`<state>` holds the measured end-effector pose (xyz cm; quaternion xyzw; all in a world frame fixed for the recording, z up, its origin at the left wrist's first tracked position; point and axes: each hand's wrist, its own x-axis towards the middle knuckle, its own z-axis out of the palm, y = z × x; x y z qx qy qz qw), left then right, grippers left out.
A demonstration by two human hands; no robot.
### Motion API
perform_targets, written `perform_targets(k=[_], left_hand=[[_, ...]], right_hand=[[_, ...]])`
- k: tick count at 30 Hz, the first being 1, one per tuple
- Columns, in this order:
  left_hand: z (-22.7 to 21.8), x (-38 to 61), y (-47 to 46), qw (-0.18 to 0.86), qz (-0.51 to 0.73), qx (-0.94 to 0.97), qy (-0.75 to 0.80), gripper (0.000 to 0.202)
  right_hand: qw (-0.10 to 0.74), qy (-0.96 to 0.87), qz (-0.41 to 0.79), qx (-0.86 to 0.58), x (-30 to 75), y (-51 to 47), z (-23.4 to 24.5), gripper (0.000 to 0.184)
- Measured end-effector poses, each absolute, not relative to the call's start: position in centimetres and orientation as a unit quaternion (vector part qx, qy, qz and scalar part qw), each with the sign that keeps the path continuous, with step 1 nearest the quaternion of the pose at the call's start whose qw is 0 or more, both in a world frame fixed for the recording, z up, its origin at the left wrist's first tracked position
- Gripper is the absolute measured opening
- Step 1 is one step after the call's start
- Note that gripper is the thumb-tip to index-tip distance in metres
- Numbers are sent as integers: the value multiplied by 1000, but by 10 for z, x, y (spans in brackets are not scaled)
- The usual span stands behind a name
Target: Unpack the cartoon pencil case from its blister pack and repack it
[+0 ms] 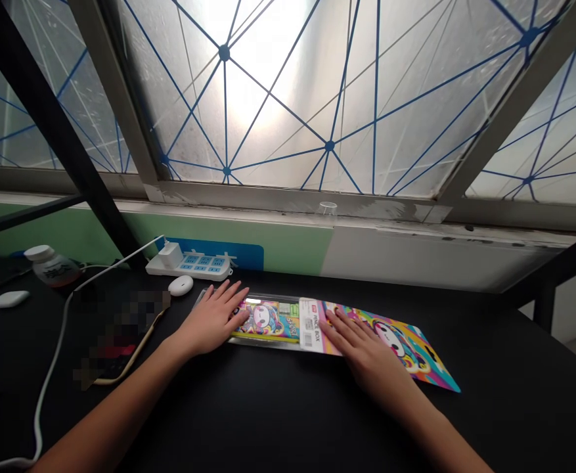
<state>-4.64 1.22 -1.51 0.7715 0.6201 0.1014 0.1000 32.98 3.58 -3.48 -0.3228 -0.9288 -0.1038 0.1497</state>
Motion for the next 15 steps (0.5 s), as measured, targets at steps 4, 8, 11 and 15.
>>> perform_targets(k=[4, 8, 11, 15], left_hand=[[-15, -48, 14, 97, 96, 771, 622, 67], [-17, -45, 21, 94, 90, 769, 626, 67], [-19, -38, 30, 89, 91, 765, 631, 66], [-20, -29, 38, 83, 92, 770, 627, 65]], right_hand=[[213, -889, -148, -378, 351, 35, -10, 72], [247, -882, -157, -371, 327, 6, 9, 74], [188, -935, -104, -282, 275, -33, 4, 72], [44, -974, 36, -220, 201, -64, -18, 57]])
